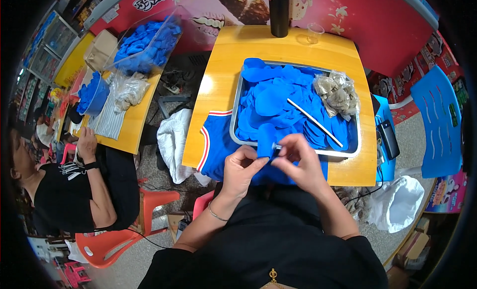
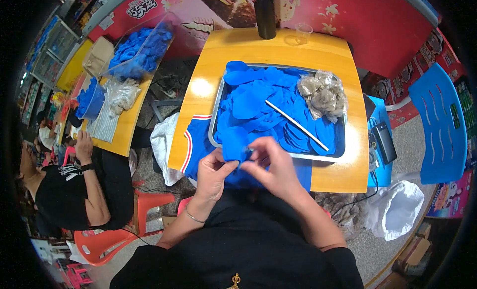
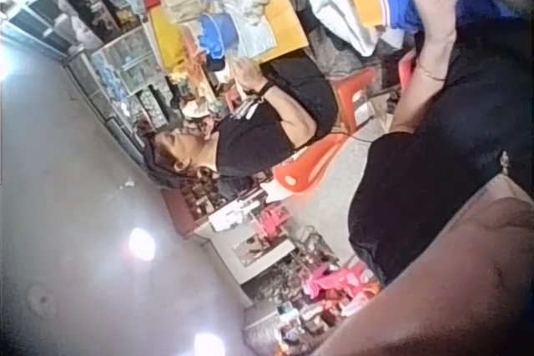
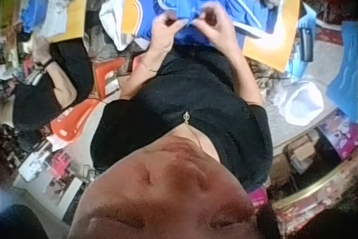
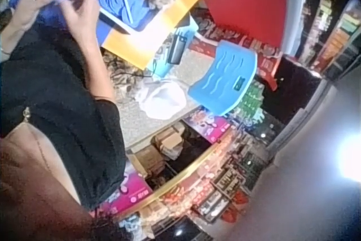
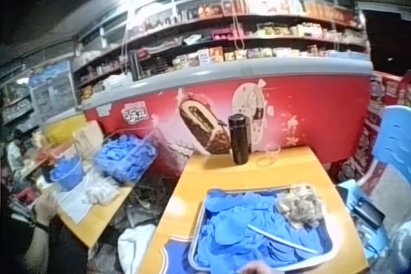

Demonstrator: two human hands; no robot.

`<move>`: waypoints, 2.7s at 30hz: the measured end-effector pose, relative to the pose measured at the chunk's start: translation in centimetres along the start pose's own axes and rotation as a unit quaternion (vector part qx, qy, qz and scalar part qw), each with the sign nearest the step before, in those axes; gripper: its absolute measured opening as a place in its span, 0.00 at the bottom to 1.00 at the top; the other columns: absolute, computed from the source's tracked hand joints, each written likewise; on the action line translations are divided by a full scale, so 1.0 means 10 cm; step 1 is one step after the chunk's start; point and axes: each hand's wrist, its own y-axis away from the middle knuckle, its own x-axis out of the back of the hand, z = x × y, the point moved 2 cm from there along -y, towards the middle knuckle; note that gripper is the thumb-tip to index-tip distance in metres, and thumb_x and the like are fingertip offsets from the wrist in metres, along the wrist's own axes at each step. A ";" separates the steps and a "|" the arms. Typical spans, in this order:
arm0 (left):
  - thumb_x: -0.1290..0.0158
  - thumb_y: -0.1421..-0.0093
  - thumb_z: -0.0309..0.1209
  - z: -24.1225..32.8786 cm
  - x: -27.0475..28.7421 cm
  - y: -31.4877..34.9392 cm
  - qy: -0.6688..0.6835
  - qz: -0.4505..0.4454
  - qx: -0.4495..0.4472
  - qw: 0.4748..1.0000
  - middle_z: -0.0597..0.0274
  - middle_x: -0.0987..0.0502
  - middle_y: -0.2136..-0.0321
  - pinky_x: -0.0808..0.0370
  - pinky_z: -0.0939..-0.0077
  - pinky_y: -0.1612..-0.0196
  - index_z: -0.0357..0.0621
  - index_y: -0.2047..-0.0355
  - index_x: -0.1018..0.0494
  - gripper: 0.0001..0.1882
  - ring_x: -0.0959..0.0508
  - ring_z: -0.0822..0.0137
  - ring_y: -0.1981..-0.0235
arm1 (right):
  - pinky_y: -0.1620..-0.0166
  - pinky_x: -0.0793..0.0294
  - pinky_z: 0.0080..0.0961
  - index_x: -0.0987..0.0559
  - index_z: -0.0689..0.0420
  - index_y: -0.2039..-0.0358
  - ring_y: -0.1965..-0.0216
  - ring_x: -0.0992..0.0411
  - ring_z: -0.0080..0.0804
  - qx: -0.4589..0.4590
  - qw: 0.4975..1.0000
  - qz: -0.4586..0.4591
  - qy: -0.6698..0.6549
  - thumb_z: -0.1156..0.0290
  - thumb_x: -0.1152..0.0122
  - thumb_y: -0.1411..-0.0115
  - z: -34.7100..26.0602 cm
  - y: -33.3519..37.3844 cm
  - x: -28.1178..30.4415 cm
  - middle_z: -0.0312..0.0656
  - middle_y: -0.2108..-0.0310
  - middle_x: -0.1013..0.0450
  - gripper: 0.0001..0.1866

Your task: The recorder is stuffing small blue fabric pouches with weighted bags and using a wooden stick to tuck the material in.

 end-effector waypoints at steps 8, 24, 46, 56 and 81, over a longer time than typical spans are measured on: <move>0.45 0.52 0.16 -0.07 -0.06 0.10 -0.075 -0.031 -0.028 0.996 0.66 0.28 0.69 0.30 0.84 0.65 0.37 0.78 0.30 0.05 0.27 0.77 0.69 | 0.73 0.31 0.18 0.26 0.63 0.70 0.72 0.31 0.23 0.007 1.000 -0.006 -0.006 0.74 0.38 0.51 0.02 0.03 -0.13 0.39 0.70 0.30 0.09; 0.46 0.49 0.20 -0.14 -0.15 0.07 -0.126 0.080 -0.152 0.977 0.65 0.32 0.74 0.32 0.83 0.70 0.38 0.71 0.36 0.09 0.31 0.78 0.72 | 0.69 0.30 0.31 0.25 0.61 0.65 0.72 0.30 0.41 0.193 0.953 0.046 0.229 0.86 0.46 0.59 -0.07 0.05 -0.25 0.47 0.72 0.31 0.17; 0.48 0.49 0.21 -0.04 -0.17 0.13 -0.217 0.023 -0.200 0.955 0.59 0.34 0.75 0.33 0.77 0.72 0.38 0.74 0.37 0.07 0.31 0.69 0.74 | 0.74 0.37 0.18 0.30 0.62 0.72 0.79 0.35 0.23 0.137 0.951 0.082 0.266 0.85 0.45 0.53 0.07 0.08 -0.23 0.40 0.77 0.32 0.07; 0.48 0.51 0.25 -0.03 -0.26 0.19 -0.273 -0.006 -0.234 0.933 0.54 0.36 0.76 0.35 0.70 0.71 0.37 0.77 0.38 0.09 0.33 0.58 0.74 | 0.67 0.33 0.17 0.32 0.63 0.68 0.73 0.33 0.23 0.045 0.985 0.138 0.089 0.88 0.51 0.59 0.10 0.09 -0.20 0.39 0.75 0.34 0.14; 0.53 0.42 0.24 -0.24 -0.12 0.12 -0.041 0.001 -0.026 0.999 0.63 0.30 0.65 0.31 0.79 0.59 0.41 0.59 0.33 0.10 0.29 0.73 0.63 | 0.73 0.36 0.18 0.25 0.64 0.71 0.77 0.34 0.25 0.110 0.974 0.153 0.123 0.84 0.48 0.52 0.15 0.16 -0.31 0.40 0.77 0.33 0.07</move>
